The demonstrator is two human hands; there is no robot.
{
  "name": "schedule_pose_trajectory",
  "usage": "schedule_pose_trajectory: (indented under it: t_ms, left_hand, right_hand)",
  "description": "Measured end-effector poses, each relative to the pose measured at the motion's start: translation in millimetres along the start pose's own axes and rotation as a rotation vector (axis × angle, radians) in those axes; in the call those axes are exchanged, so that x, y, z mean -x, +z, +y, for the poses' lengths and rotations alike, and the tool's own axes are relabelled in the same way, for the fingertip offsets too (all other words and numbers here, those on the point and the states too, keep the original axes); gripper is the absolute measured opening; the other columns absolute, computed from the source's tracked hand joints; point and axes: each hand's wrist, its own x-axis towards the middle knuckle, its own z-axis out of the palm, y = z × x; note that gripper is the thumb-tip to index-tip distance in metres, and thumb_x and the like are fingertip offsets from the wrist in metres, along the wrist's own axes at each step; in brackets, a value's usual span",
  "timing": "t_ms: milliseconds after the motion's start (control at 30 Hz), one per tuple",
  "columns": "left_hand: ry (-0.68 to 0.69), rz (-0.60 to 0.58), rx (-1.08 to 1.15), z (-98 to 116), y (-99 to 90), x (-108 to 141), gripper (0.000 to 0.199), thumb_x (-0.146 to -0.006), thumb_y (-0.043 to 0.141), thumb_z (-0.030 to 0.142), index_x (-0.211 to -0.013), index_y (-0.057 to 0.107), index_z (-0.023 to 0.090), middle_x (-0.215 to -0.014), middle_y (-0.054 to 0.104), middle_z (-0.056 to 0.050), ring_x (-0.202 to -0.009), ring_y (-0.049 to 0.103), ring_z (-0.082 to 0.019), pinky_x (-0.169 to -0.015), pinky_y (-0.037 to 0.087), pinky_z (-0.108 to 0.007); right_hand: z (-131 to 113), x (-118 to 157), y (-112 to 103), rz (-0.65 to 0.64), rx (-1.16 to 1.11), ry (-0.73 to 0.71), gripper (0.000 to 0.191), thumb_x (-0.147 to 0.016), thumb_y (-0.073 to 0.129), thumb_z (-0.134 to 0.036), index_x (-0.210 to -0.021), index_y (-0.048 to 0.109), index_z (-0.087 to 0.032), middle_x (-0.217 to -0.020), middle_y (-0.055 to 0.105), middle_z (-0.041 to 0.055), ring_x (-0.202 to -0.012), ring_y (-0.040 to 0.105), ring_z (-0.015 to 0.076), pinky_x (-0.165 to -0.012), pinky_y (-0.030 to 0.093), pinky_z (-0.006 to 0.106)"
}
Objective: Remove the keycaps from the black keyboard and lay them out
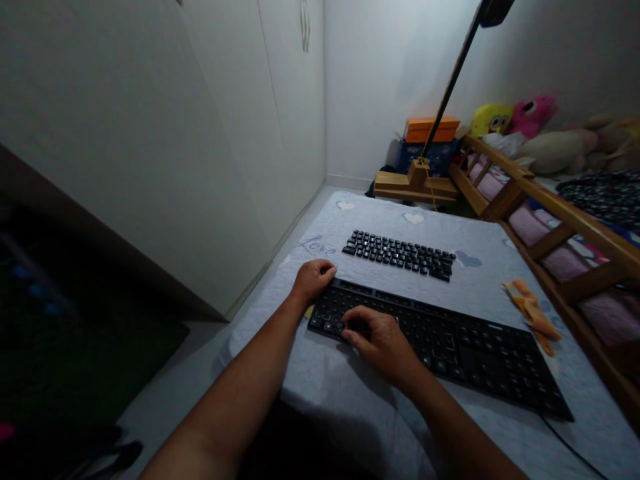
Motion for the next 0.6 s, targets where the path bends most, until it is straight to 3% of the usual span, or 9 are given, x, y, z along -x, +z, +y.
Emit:
schedule_pose_trajectory:
  t_ms: [167, 300, 600]
  left_hand:
    - [0.01, -0.001, -0.031, 0, 0.2, 0, 0.023, -0.083, 0.055, 0.031, -0.08, 0.073, 0.016, -0.078, 0.072, -0.005, -0.073, 0.064, -0.017, -0.069, 0.046, -0.027]
    - [0.005, -0.001, -0.068, 0, 0.6, 0, 0.022, -0.084, 0.056, 0.03, -0.082, 0.074, 0.017, -0.079, 0.073, -0.004, -0.074, 0.064, -0.016, -0.068, 0.046, -0.024]
    - [0.004, 0.001, -0.118, 1, 0.7, 0, 0.021, -0.084, 0.057, 0.028, -0.085, 0.075, 0.017, -0.081, 0.074, -0.003, -0.074, 0.065, -0.015, -0.068, 0.046, -0.023]
  right_hand:
    - [-11, -17, 19, -0.025, -0.03, 0.02, 0.012, -0.081, 0.066, -0.017, -0.092, 0.07, -0.02, -0.074, 0.069, -0.0009, -0.064, 0.061, 0.0141, -0.061, 0.044, 0.024]
    - [-7, -21, 34, 0.006, 0.004, -0.015, 0.012, -0.08, 0.066, -0.016, -0.092, 0.069, -0.018, -0.081, 0.071, 0.0023, -0.07, 0.063, 0.0159, -0.067, 0.045, 0.026]
    - [3, -15, 44, 0.035, -0.001, -0.085, 0.011, -0.082, 0.065, -0.018, -0.093, 0.067, -0.018, -0.081, 0.071, 0.0029, -0.071, 0.064, 0.0167, -0.067, 0.046, 0.027]
